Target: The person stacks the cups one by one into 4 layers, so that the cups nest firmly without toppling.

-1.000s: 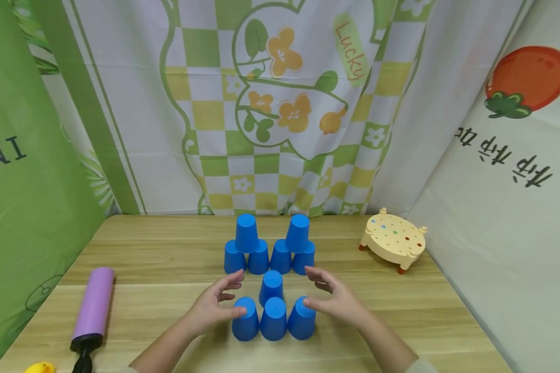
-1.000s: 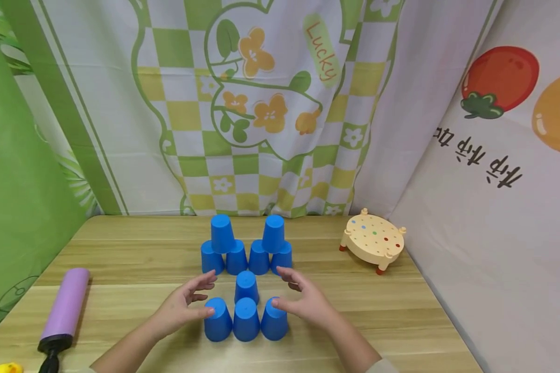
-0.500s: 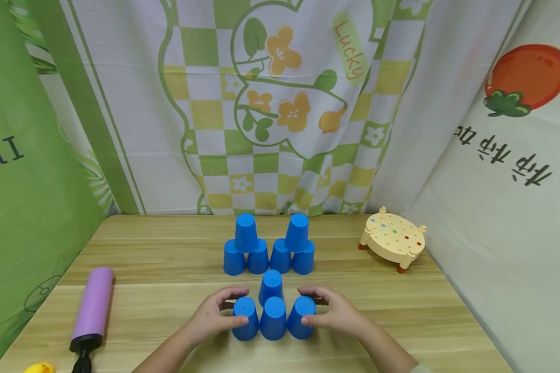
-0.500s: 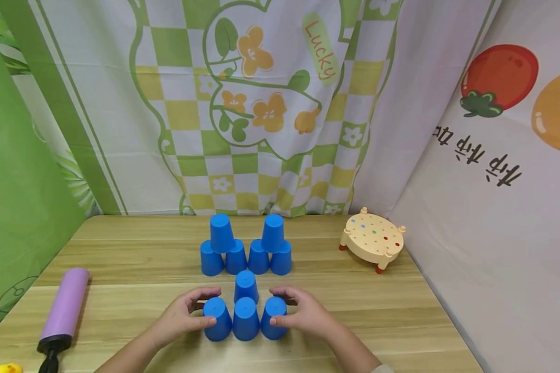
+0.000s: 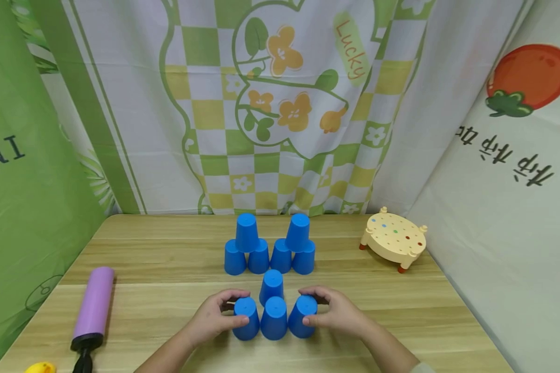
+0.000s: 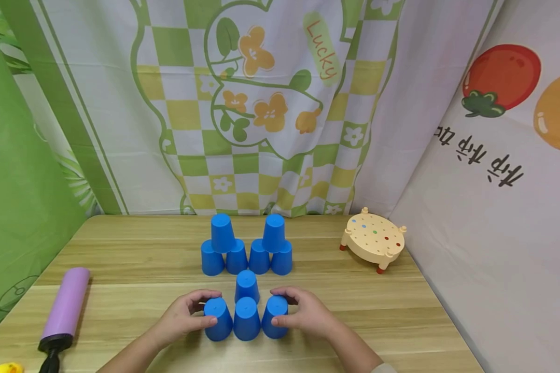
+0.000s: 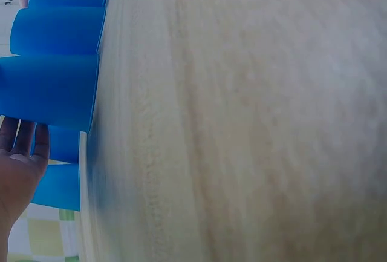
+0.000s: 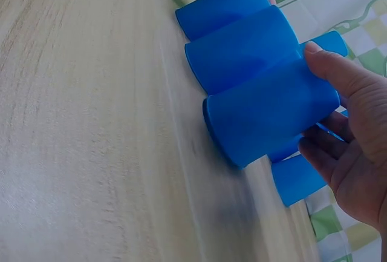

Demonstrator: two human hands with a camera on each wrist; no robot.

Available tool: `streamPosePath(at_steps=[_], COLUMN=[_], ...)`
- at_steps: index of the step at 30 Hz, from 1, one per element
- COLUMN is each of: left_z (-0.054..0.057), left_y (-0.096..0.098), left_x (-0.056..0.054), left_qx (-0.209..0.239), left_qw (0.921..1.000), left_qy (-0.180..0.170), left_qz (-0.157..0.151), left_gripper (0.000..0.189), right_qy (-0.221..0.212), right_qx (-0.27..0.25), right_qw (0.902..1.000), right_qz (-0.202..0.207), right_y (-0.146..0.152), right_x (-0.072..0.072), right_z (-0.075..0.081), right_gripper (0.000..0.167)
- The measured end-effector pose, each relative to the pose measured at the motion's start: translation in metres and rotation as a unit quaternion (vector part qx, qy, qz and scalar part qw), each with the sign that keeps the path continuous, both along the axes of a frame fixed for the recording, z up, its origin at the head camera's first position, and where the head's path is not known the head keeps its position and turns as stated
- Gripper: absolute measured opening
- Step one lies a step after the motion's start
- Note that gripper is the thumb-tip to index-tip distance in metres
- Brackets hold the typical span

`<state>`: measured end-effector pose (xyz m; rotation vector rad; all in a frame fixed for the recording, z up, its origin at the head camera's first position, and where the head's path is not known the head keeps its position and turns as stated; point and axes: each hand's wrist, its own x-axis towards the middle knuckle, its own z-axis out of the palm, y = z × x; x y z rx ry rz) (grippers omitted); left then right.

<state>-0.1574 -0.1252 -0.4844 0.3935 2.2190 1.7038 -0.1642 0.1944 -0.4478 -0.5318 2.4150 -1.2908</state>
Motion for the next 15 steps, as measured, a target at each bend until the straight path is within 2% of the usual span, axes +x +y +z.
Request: streamPosePath(at_steps=[6, 10, 15], left_z=[0.001, 0.0, 0.001], left_y=[0.001, 0.001, -0.001], left_x=[0.001, 0.001, 0.001], left_qx=[0.003, 0.005, 0.009], left_qw=[1.0, 0.9999, 0.9999], left_qy=[-0.006, -0.009, -0.007], left_qz=[0.004, 0.004, 0.002], left_gripper=[0.06, 0.06, 0.059], right_qy=[0.031, 0.07, 0.122], right_qx=[-0.002, -0.005, 0.025], right_qw=[0.9995, 0.9974, 0.992], right_qz=[-0.011, -0.013, -0.021], right_y=[0.005, 0.006, 0.0], right_x=[-0.005, -0.01, -0.02], right_z=[0.012, 0.034, 0.066], right_gripper=[0.06, 0.055, 0.05])
